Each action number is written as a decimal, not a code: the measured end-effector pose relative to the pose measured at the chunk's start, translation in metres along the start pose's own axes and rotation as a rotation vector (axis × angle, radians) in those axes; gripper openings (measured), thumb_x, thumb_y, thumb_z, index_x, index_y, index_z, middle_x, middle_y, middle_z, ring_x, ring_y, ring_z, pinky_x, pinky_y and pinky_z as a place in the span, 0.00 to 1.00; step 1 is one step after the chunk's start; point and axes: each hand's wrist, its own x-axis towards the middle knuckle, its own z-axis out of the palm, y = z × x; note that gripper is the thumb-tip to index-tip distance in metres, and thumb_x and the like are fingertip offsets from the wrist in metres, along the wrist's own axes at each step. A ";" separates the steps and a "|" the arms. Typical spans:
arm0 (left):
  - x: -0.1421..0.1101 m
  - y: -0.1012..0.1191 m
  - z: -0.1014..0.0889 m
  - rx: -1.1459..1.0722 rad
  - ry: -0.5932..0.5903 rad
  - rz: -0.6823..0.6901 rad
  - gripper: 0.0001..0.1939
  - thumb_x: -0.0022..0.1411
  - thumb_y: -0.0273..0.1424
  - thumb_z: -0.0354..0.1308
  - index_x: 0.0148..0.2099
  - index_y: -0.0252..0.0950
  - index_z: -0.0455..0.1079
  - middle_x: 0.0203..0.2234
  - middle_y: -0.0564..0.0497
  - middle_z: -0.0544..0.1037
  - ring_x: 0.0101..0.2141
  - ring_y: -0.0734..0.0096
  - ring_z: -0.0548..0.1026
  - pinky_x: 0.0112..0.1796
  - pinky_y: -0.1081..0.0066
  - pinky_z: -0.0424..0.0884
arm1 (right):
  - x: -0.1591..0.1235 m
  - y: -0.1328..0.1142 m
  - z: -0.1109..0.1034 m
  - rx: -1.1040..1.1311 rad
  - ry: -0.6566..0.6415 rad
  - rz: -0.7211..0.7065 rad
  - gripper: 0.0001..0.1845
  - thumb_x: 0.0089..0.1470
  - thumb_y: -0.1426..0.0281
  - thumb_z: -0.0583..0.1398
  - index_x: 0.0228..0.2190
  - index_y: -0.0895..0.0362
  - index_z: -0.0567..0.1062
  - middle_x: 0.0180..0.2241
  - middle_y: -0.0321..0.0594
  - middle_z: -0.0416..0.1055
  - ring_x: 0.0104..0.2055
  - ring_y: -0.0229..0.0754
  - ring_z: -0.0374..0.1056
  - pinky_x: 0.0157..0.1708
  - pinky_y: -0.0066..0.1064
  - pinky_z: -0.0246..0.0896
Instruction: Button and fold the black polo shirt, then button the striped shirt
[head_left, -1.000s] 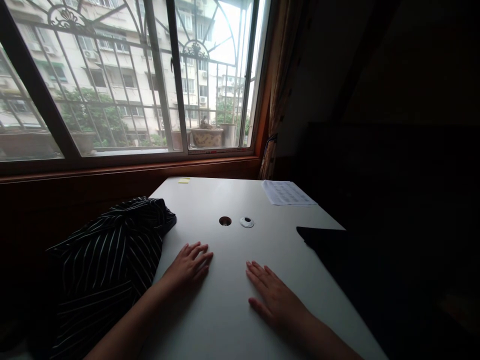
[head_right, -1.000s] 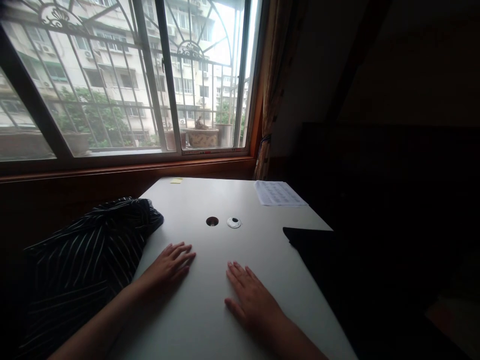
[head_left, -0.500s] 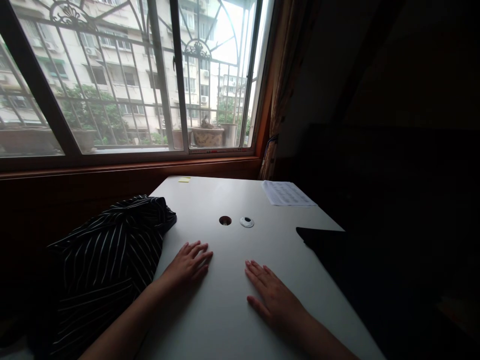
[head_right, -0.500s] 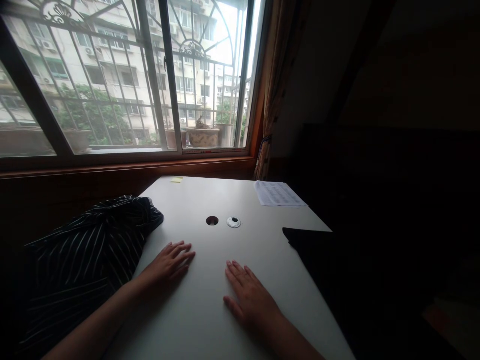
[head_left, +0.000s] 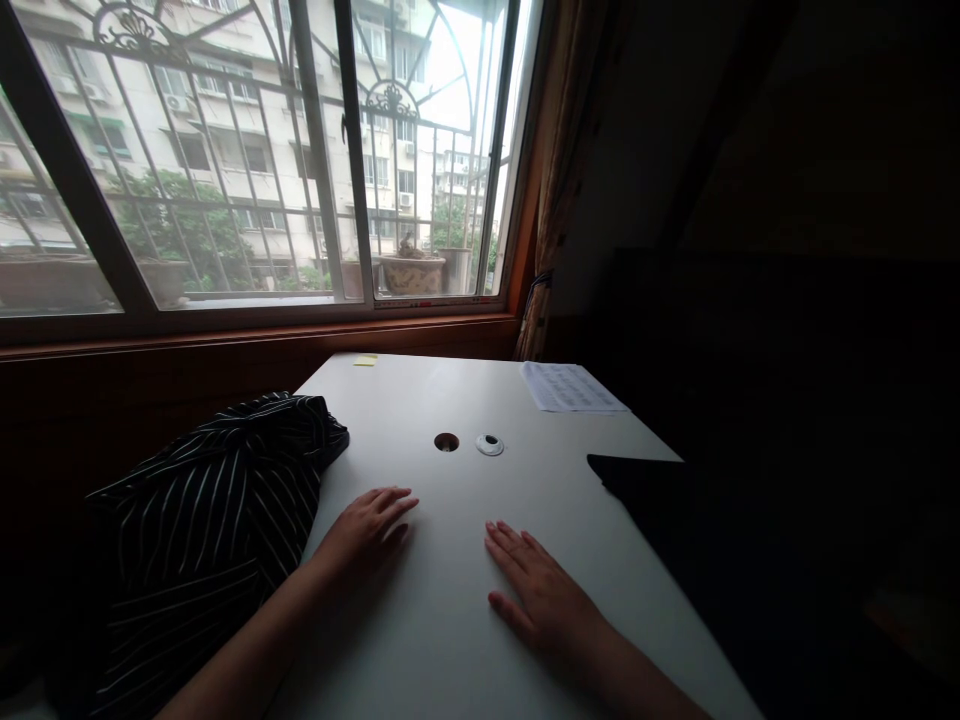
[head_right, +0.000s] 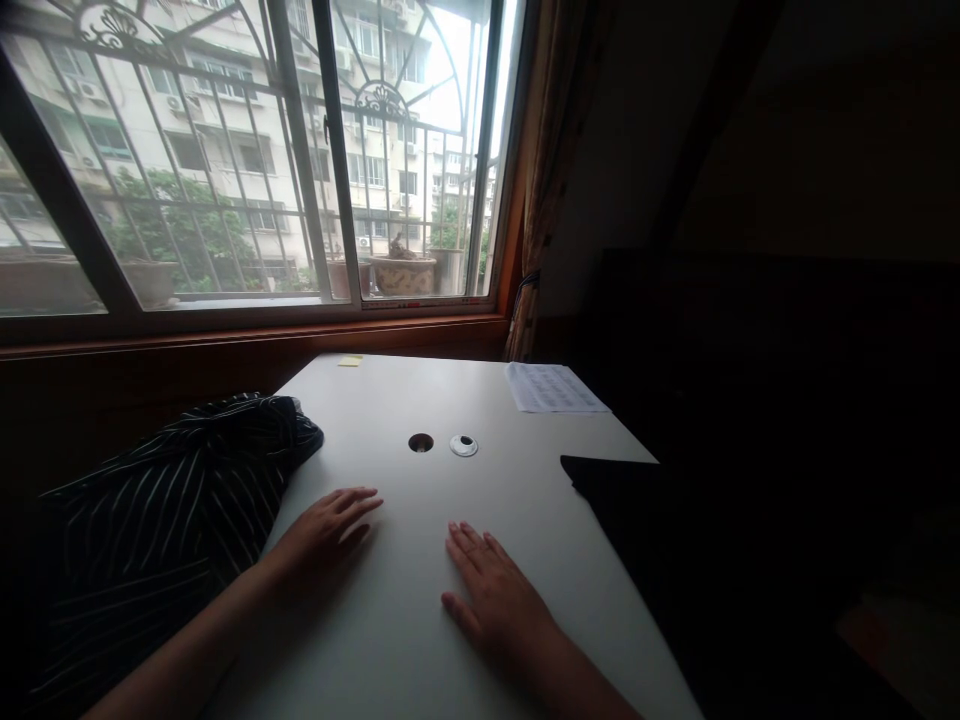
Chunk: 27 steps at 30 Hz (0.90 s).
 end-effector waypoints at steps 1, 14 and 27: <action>0.002 0.002 -0.007 0.007 0.044 -0.014 0.20 0.70 0.30 0.49 0.63 0.45 0.64 0.57 0.48 0.72 0.54 0.59 0.71 0.53 0.57 0.71 | 0.000 0.000 0.000 0.001 0.001 0.001 0.35 0.67 0.52 0.46 0.68 0.55 0.49 0.70 0.39 0.39 0.72 0.48 0.38 0.69 0.48 0.36; -0.023 -0.094 -0.141 0.481 0.255 -0.554 0.30 0.65 0.38 0.51 0.66 0.35 0.58 0.61 0.38 0.64 0.58 0.40 0.63 0.53 0.47 0.64 | 0.001 -0.002 -0.001 0.034 0.021 -0.002 0.35 0.66 0.54 0.48 0.68 0.56 0.51 0.70 0.41 0.40 0.72 0.49 0.38 0.69 0.47 0.35; -0.022 -0.112 -0.134 0.351 0.371 -0.623 0.18 0.68 0.33 0.48 0.54 0.38 0.73 0.43 0.46 0.76 0.41 0.56 0.74 0.41 0.62 0.69 | 0.004 -0.006 -0.005 0.052 0.019 -0.009 0.35 0.65 0.55 0.49 0.67 0.55 0.52 0.70 0.41 0.42 0.72 0.49 0.38 0.69 0.48 0.34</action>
